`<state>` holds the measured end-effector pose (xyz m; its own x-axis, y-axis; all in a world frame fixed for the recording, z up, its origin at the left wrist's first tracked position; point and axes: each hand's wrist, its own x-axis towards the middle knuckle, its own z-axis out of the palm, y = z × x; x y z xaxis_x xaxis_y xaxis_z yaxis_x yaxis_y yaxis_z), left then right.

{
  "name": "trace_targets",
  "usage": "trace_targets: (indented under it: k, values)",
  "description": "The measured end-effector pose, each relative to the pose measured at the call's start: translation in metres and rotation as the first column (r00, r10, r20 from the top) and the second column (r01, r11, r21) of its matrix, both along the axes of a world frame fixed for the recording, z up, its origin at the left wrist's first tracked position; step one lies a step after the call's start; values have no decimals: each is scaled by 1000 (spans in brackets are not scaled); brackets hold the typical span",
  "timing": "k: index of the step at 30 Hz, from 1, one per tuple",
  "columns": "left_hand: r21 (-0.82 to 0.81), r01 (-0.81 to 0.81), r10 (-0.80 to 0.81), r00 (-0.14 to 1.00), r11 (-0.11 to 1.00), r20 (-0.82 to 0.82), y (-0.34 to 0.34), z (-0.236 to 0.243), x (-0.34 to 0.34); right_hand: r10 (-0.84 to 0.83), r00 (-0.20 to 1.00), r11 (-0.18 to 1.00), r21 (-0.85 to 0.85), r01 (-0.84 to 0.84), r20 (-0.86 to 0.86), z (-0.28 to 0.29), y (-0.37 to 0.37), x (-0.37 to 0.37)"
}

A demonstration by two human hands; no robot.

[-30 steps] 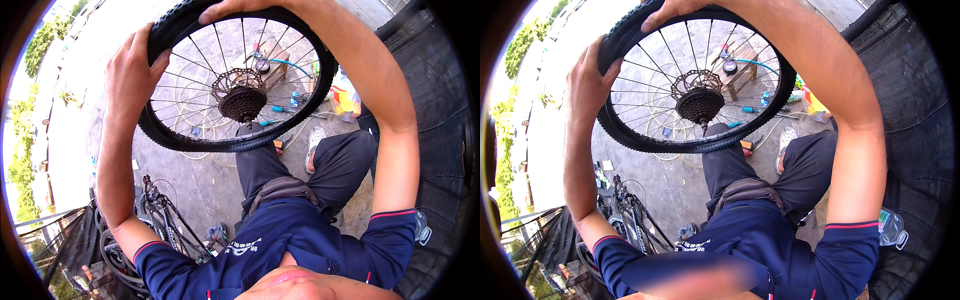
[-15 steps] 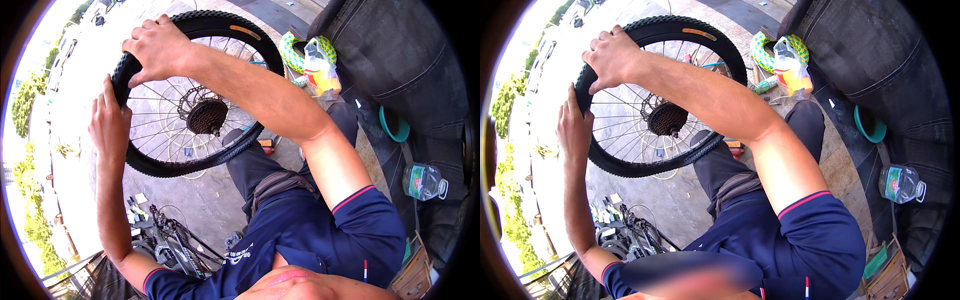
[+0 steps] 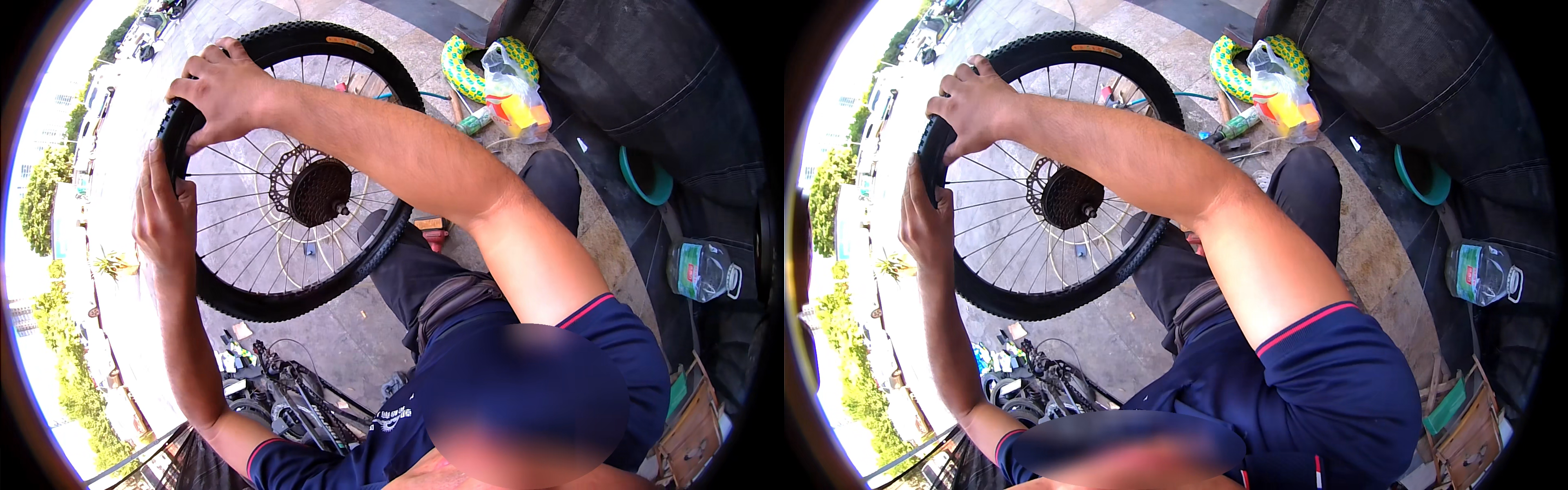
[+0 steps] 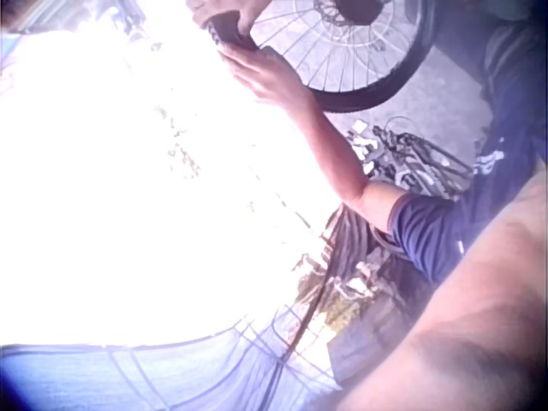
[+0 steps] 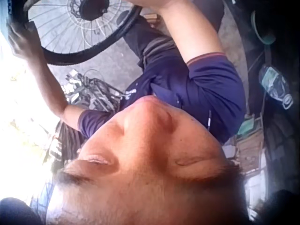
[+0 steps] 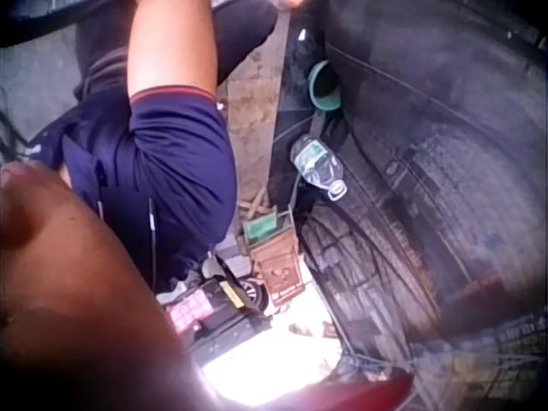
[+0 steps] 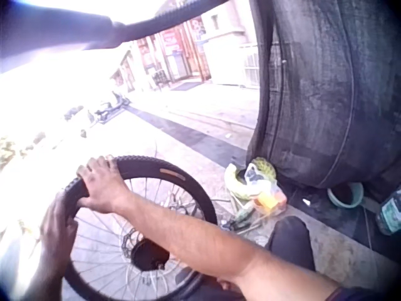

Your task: The person fits a tire onto a bicycle wheel rim by hand and then inflates it using an air hose and a pressure gauge.

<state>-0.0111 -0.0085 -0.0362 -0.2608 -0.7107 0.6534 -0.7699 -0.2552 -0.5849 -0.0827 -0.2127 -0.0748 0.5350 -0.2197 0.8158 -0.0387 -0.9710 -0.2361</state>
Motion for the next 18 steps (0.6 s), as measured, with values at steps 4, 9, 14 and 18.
trace_targets:
  k: [4,9,14,18]
  values:
    - [-15,-67,67,998,998,20,-7,-7,12,-43,996,999,3,43,-81,1,4,8]
    - [-3,-85,85,996,996,-20,-21,-4,16,10,990,999,47,-4,-140,4,-15,10]
    - [-19,-126,127,991,992,48,-25,0,23,283,929,956,151,-252,-237,28,-32,-11]
    - [-47,-74,78,992,996,101,-27,1,36,162,968,985,95,-146,-192,35,-13,-17]
